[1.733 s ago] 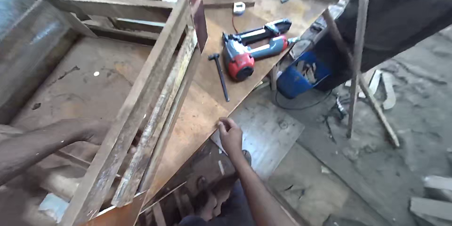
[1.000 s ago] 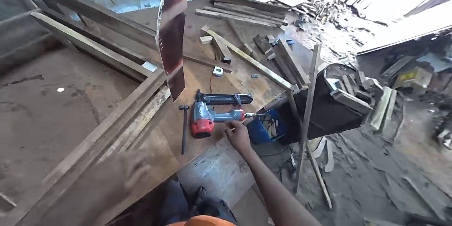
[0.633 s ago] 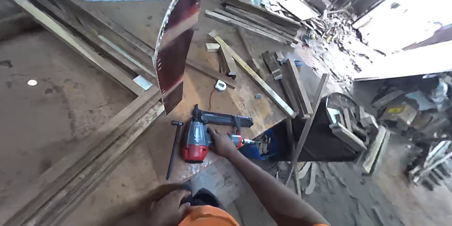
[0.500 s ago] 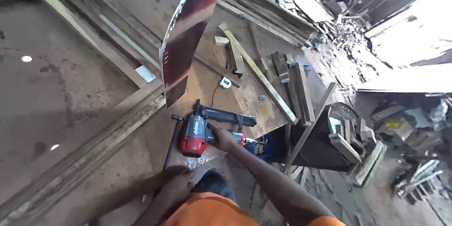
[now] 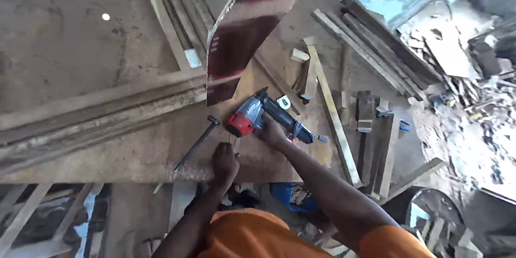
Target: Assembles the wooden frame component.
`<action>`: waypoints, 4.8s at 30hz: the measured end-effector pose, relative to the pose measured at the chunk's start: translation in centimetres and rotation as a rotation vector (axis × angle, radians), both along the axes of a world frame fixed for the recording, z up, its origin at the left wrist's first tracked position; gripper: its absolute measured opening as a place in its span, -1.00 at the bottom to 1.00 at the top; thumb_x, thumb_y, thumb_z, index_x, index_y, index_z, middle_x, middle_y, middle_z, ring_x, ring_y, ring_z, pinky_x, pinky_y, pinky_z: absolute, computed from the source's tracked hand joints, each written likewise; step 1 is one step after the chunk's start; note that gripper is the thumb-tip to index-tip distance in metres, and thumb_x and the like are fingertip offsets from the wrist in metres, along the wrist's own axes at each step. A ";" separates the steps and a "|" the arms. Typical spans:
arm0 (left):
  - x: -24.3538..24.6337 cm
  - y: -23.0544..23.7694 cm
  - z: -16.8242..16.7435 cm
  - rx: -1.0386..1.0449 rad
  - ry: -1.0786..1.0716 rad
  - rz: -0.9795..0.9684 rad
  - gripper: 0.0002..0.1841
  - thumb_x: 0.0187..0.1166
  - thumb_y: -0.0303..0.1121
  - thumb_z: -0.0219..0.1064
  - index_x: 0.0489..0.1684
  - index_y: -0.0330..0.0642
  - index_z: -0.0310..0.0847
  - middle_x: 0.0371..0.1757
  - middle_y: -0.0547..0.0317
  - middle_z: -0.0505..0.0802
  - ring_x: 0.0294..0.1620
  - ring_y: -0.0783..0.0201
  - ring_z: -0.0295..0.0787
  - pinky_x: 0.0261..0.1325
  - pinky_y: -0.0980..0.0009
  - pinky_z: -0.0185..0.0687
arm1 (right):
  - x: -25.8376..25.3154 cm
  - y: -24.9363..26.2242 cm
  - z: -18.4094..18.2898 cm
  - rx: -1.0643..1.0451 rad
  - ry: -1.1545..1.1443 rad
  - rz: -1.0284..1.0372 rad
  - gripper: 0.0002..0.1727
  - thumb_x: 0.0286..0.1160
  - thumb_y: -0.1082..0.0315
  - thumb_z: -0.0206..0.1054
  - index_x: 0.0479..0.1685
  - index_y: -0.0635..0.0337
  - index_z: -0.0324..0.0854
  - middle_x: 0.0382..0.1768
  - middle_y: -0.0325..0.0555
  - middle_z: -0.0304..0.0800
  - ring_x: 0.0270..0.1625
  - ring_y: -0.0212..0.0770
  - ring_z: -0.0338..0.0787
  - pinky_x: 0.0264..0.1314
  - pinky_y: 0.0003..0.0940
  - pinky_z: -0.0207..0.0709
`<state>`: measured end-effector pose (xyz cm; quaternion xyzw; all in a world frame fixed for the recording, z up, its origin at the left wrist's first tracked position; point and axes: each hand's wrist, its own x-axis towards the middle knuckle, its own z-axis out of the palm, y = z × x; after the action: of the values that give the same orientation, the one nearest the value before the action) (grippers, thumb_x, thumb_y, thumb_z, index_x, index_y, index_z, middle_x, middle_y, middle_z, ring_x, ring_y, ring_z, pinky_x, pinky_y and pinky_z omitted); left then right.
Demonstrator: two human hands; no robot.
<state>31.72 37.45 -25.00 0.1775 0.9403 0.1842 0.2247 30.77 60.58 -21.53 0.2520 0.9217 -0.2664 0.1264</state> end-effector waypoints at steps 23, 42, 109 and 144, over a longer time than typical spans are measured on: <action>5.2 -13.7 12.7 0.310 -0.176 0.223 -0.74 0.72 -0.16 0.26 0.08 -0.01 0.82 0.08 0.16 0.84 0.06 0.20 0.80 0.26 0.07 0.72 | 5.9 -15.1 8.7 -0.228 0.024 0.705 -0.75 0.60 0.09 0.37 0.07 -0.10 0.85 0.05 -0.21 0.89 0.09 -0.13 0.87 0.21 0.08 0.73; 3.6 -32.1 9.3 0.298 -0.354 0.461 -0.65 0.77 -0.19 0.10 0.25 -0.10 0.74 0.24 0.02 0.81 0.31 0.04 0.75 0.36 0.00 0.66 | 2.4 -39.9 5.5 -0.460 -0.277 0.349 -0.80 0.63 0.33 0.35 -0.28 0.22 0.81 -0.39 -0.12 0.91 -0.41 -0.19 0.90 -0.24 -0.16 0.87; -9.9 -52.3 10.7 0.812 0.129 0.784 -0.68 0.59 -0.29 0.47 0.27 -0.04 0.68 0.00 0.26 0.91 -0.16 0.33 0.87 -0.01 0.26 0.84 | -13.3 -57.5 6.9 -0.698 0.761 0.520 -0.87 0.51 0.43 0.46 -0.05 0.17 0.84 -0.15 -0.18 0.89 -0.26 -0.36 0.84 -0.15 -0.35 0.82; -23.2 -62.8 5.6 0.668 -0.060 0.365 -0.63 0.74 -0.06 0.28 -0.18 -0.17 0.86 -0.26 0.24 0.96 -0.31 0.34 0.93 -0.15 0.26 0.92 | -20.7 -72.0 2.5 0.319 1.001 0.171 -0.70 0.51 0.52 0.29 0.02 -0.03 0.86 0.15 -0.17 0.83 0.26 -0.06 0.72 0.25 -0.14 0.62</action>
<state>8.52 -25.32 -19.37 0.0649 0.8376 0.5226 0.1455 10.05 -11.45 -19.02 0.0342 0.9157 -0.1993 -0.3474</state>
